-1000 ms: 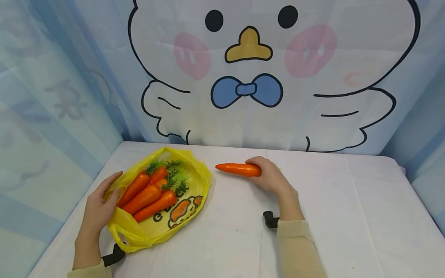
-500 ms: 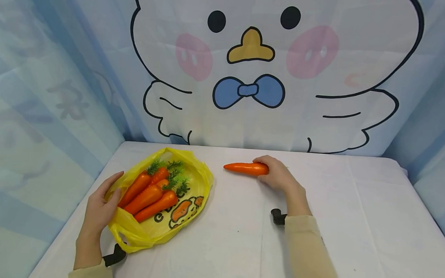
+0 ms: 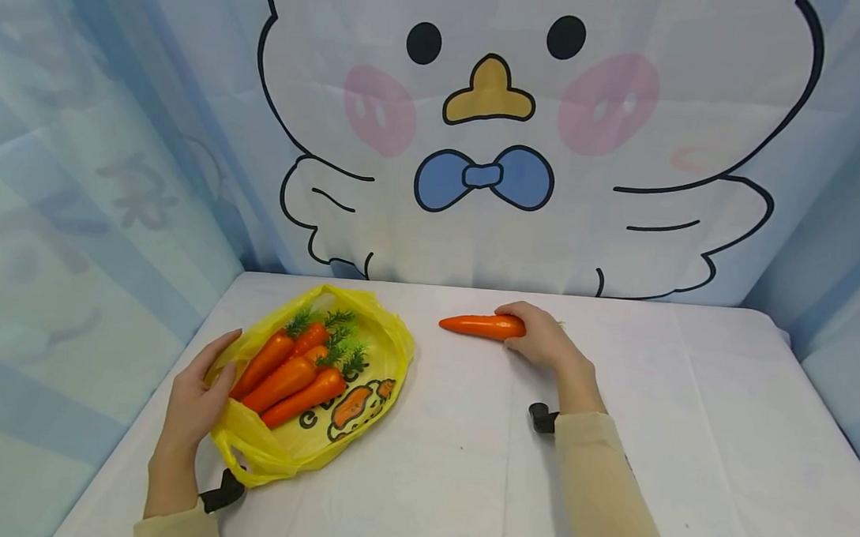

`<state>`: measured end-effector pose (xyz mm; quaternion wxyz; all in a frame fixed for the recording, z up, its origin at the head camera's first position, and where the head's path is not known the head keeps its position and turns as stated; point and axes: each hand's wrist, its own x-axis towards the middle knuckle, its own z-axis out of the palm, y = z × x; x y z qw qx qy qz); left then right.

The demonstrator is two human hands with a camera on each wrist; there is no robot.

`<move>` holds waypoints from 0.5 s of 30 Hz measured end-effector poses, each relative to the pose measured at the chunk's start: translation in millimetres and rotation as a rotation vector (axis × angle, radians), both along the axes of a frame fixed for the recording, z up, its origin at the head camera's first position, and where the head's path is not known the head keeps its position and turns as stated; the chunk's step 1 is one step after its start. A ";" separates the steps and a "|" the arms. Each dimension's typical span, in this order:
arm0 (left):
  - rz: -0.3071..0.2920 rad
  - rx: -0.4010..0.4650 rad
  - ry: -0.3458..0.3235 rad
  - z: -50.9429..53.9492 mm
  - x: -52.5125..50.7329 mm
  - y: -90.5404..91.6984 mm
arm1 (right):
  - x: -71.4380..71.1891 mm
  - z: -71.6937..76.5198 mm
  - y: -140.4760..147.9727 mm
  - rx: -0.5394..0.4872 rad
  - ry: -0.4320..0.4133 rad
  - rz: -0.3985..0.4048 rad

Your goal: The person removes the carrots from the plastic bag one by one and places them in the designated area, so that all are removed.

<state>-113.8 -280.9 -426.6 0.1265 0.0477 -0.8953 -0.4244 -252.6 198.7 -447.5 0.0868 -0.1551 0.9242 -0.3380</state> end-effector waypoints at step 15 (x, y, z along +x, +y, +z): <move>0.014 0.014 -0.034 1.4 0.3 1.9 | 0.3 1.0 4.4 0.016 0.006 0.022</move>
